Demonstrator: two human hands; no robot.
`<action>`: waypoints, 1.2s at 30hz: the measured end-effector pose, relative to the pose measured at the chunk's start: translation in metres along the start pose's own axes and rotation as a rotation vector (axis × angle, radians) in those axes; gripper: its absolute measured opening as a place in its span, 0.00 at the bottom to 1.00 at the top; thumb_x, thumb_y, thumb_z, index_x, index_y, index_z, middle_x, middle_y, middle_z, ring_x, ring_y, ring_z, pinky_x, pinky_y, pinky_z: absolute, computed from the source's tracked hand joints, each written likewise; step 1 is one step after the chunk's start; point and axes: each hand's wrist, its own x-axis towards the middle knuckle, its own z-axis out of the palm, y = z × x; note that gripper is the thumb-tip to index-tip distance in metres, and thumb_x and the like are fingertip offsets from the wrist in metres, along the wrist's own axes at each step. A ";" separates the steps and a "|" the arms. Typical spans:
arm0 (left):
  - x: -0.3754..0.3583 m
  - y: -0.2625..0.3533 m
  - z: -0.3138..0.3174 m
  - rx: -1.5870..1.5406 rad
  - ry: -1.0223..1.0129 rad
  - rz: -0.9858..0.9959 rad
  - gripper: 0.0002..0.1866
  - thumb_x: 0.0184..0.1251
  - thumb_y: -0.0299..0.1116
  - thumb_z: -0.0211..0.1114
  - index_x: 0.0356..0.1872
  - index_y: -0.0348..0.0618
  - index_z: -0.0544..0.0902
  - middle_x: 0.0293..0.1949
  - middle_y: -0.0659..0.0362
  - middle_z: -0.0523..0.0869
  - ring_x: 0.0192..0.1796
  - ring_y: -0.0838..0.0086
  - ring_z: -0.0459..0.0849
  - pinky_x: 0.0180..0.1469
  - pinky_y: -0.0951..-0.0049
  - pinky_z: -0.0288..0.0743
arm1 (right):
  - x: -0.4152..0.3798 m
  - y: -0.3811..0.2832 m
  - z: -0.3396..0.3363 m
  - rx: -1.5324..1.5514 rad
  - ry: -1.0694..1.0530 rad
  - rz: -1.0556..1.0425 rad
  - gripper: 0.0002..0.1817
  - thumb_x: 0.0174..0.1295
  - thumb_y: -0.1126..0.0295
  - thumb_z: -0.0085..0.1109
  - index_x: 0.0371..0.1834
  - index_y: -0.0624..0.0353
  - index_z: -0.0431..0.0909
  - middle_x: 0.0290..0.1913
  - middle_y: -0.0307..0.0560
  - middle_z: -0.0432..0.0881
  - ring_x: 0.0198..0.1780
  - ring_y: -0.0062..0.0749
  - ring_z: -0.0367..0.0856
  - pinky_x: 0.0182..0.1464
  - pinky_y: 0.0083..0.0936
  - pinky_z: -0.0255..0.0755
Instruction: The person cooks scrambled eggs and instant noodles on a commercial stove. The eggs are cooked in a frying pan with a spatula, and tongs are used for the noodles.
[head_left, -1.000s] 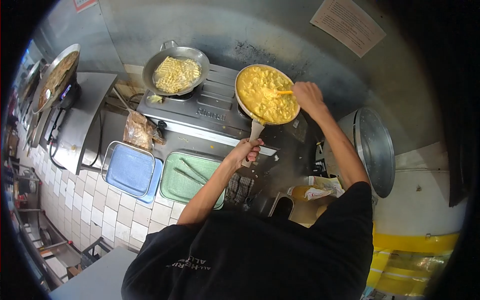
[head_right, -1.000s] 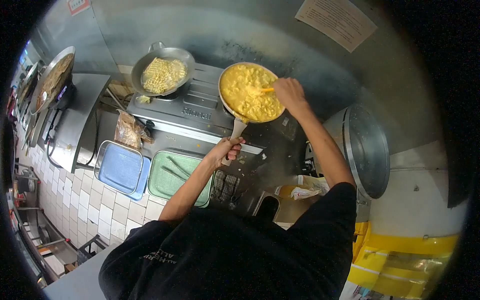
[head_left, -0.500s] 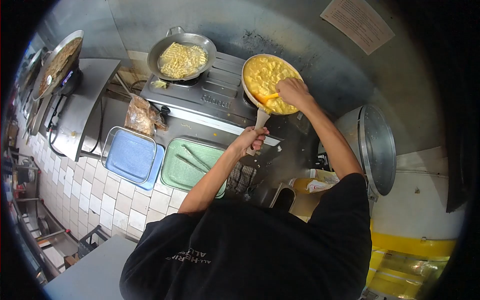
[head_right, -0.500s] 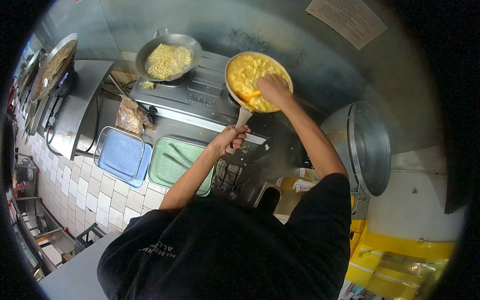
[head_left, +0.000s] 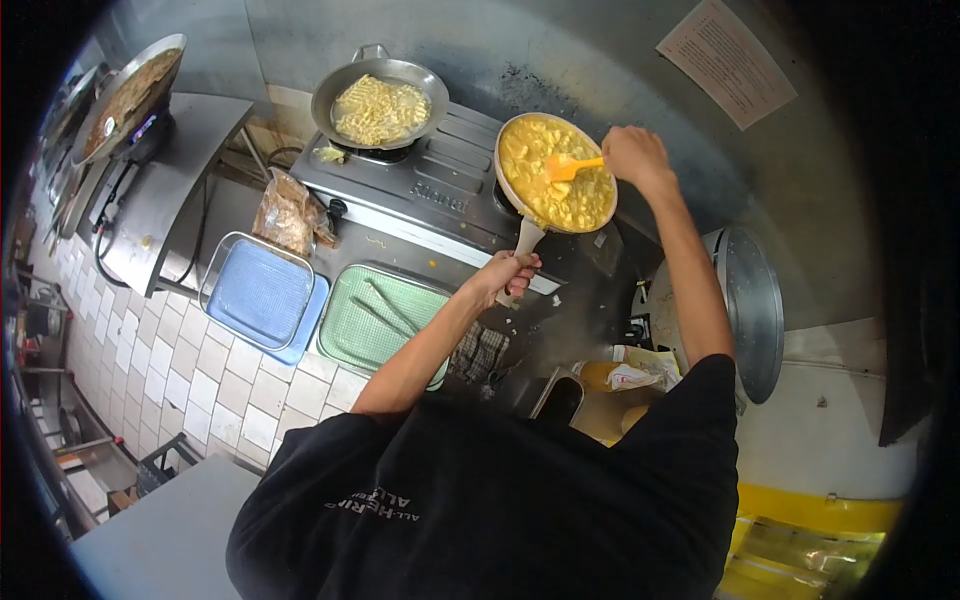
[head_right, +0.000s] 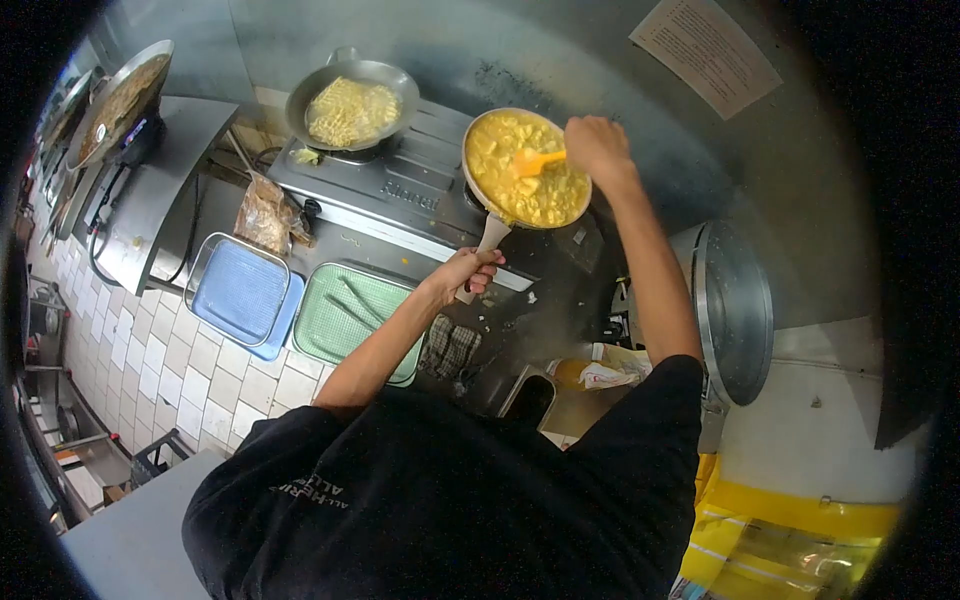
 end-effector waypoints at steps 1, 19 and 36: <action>0.001 0.000 -0.001 -0.001 -0.015 0.003 0.08 0.76 0.34 0.56 0.39 0.41 0.75 0.20 0.72 0.63 0.17 0.88 0.56 0.17 0.83 0.50 | -0.001 -0.001 -0.011 -0.001 -0.005 -0.005 0.09 0.55 0.72 0.56 0.31 0.61 0.87 0.37 0.58 0.86 0.45 0.48 0.86 0.49 0.42 0.77; 0.003 -0.002 0.002 -0.022 0.027 0.038 0.11 0.74 0.34 0.56 0.29 0.46 0.69 0.18 0.71 0.63 0.15 0.87 0.55 0.16 0.81 0.48 | 0.042 -0.082 0.095 -0.031 0.157 -0.096 0.12 0.58 0.74 0.52 0.35 0.62 0.87 0.37 0.58 0.87 0.42 0.44 0.88 0.41 0.36 0.79; 0.002 -0.001 0.001 -0.023 0.000 0.007 0.09 0.75 0.35 0.56 0.31 0.48 0.70 0.20 0.71 0.64 0.16 0.87 0.56 0.16 0.82 0.49 | 0.024 -0.012 -0.044 0.001 -0.299 0.268 0.16 0.57 0.70 0.59 0.48 0.59 0.85 0.55 0.54 0.83 0.60 0.46 0.80 0.60 0.38 0.73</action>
